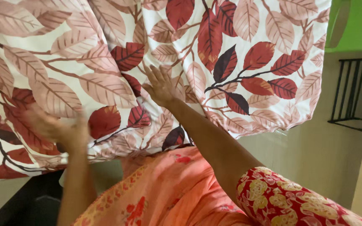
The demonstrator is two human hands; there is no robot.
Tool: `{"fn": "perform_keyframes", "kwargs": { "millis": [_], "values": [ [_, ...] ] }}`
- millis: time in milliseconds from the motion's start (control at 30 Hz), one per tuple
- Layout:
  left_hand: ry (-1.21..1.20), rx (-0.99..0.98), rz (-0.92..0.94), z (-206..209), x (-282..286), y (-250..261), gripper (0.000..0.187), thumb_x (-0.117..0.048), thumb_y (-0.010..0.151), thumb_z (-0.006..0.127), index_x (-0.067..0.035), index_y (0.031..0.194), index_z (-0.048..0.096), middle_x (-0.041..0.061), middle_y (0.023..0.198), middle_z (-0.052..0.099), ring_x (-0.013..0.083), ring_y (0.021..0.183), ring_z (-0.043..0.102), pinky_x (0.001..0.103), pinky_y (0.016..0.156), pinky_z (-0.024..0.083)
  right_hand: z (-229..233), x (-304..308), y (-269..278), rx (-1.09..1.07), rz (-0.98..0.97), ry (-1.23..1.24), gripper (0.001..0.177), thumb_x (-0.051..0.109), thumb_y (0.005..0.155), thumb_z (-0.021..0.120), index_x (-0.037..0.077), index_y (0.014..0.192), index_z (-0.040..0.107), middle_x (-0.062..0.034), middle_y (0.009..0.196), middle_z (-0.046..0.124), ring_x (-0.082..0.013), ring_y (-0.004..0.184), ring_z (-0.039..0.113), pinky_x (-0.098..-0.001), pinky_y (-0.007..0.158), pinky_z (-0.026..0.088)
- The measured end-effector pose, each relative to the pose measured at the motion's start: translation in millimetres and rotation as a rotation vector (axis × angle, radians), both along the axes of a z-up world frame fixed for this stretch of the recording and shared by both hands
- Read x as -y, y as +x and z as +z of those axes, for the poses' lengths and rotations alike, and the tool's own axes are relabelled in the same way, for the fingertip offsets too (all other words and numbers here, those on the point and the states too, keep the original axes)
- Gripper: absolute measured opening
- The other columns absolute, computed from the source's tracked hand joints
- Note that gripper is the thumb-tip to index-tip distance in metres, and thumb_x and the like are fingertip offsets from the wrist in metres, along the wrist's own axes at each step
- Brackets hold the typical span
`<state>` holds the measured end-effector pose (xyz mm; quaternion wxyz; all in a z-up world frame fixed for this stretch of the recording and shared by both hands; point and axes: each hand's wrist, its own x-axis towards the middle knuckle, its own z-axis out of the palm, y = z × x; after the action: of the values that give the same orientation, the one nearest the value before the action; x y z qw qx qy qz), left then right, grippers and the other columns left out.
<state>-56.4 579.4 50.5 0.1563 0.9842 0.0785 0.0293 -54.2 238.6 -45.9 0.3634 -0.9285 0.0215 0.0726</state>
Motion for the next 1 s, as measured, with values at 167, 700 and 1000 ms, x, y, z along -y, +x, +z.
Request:
{"fn": "perform_keyframes", "kwargs": {
  "millis": [167, 700, 1000],
  "values": [
    [0.117, -0.649, -0.383, -13.4, 123.3, -47.4, 0.120, -0.079, 0.069, 0.070, -0.034, 0.166, 0.015, 0.025, 0.173, -0.003, 0.0612, 0.150, -0.015, 0.086, 0.107, -0.002, 3.2, 88.8, -166.5, -0.136, 0.059, -0.346, 0.067, 0.047, 0.103, 0.057, 0.026, 0.163, 0.038, -0.0071, 0.171, 0.029, -0.0396, 0.157, 0.023, -0.0603, 0.127, 0.016],
    [0.538, -1.236, -0.205, -26.0, 176.1, -10.8, 0.132, -0.085, 0.058, 0.070, -0.048, 0.157, -0.009, 0.010, 0.163, -0.039, 0.0536, 0.142, -0.036, 0.083, 0.106, -0.008, -45.0, 300.6, -279.3, -0.310, -1.102, -0.355, 0.032, 0.034, 0.094, 0.072, 0.021, 0.122, 0.065, -0.0101, 0.130, 0.064, -0.0338, 0.119, 0.055, -0.0519, 0.102, 0.039],
    [0.234, -0.907, -0.451, -17.7, 260.5, -28.1, 0.118, -0.059, 0.066, 0.079, -0.036, 0.161, 0.013, 0.013, 0.172, -0.016, 0.0520, 0.153, -0.013, 0.076, 0.115, 0.003, -15.4, 475.9, -377.7, -0.322, -1.344, -0.512, 0.021, 0.030, 0.095, 0.072, 0.012, 0.106, 0.070, -0.0116, 0.114, 0.067, -0.0321, 0.106, 0.065, -0.0435, 0.089, 0.052]
  ]
}}
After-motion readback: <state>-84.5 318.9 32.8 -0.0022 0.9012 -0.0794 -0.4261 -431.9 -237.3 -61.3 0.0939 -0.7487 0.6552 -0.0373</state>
